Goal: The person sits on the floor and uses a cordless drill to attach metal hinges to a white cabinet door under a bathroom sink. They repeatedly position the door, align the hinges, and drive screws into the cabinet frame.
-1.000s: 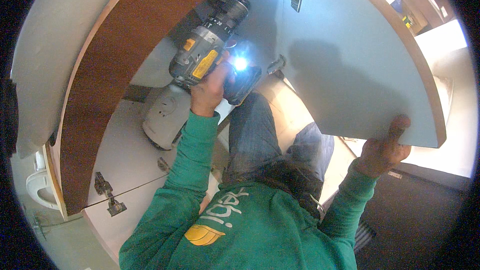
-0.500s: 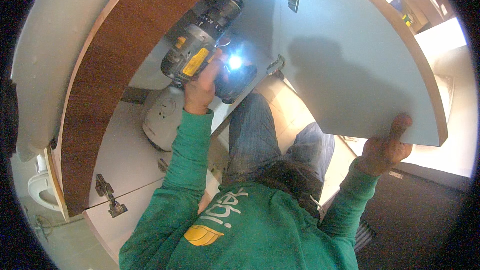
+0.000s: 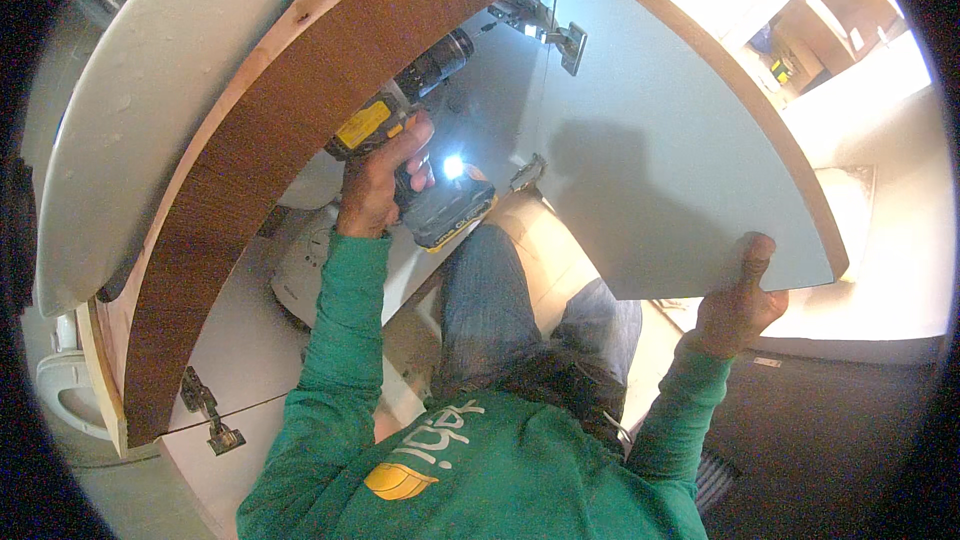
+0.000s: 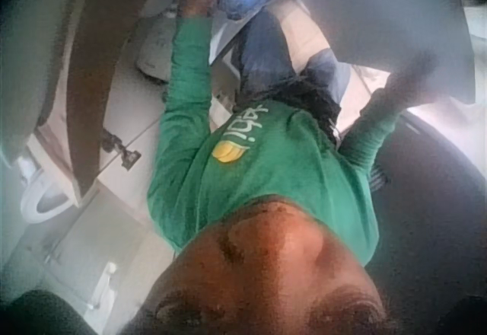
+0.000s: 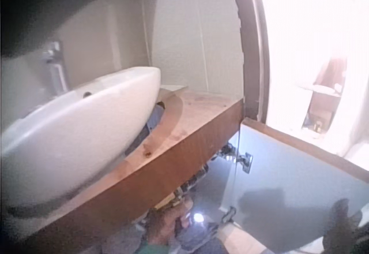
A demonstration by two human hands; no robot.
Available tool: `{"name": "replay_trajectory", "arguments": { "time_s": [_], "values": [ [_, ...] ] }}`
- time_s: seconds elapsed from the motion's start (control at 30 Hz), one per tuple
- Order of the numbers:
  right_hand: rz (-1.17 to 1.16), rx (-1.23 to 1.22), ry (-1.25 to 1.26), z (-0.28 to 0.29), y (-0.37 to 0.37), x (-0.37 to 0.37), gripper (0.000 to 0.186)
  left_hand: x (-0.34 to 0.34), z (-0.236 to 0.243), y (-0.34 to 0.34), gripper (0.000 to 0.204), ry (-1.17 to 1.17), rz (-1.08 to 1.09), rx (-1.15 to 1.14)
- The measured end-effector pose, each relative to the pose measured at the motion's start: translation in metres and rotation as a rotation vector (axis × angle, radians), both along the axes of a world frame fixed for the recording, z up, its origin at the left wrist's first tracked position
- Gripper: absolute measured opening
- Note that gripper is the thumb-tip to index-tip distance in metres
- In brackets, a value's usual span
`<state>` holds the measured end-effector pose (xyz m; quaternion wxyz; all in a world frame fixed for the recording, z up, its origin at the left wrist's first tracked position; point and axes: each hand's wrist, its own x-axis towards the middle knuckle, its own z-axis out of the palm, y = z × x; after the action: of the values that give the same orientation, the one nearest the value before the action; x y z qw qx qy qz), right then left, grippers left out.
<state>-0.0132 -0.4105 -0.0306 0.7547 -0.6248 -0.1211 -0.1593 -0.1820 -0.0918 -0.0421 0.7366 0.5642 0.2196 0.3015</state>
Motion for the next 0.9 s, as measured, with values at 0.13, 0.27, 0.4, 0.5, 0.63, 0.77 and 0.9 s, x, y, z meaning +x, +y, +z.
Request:
{"name": "replay_trajectory", "arguments": {
  "time_s": [0.13, 0.27, 0.4, 0.5, 0.63, 0.77, 0.9],
  "values": [
    [0.0, -0.051, 0.025, -0.001, -0.007, 0.001, 0.062, -0.005, 0.002, 0.005, 0.022, 0.049, -0.005, 0.075],
    [0.022, -0.012, 0.018, -0.006, -0.008, 0.004, 0.067, -0.003, -0.006, 0.003, 0.02, 0.036, 0.023, 0.106],
    [-0.016, -0.037, -0.022, -0.001, -0.004, 0.001, 0.063, -0.005, -0.004, -0.002, 0.023, 0.091, 0.052, 0.16],
    [-0.012, -0.009, -0.007, -0.004, -0.006, 0.004, 0.056, -0.01, -0.005, 0.006, 0.024, 0.096, 0.011, 0.196],
    [-0.015, -0.006, -0.026, -0.006, -0.005, 0.003, 0.055, -0.006, -0.009, 0.003, 0.021, 0.049, 0.027, 0.141],
    [-0.012, 0.065, -0.053, -0.005, 0.0, 0.002, 0.053, -0.001, -0.011, -0.008, 0.02, 0.003, 0.044, -0.017],
    [0.015, -0.015, -0.051, -0.015, -0.009, 0.01, 0.056, -0.004, -0.022, -0.011, 0.025, -0.024, 0.045, -0.035]
  ]
}}
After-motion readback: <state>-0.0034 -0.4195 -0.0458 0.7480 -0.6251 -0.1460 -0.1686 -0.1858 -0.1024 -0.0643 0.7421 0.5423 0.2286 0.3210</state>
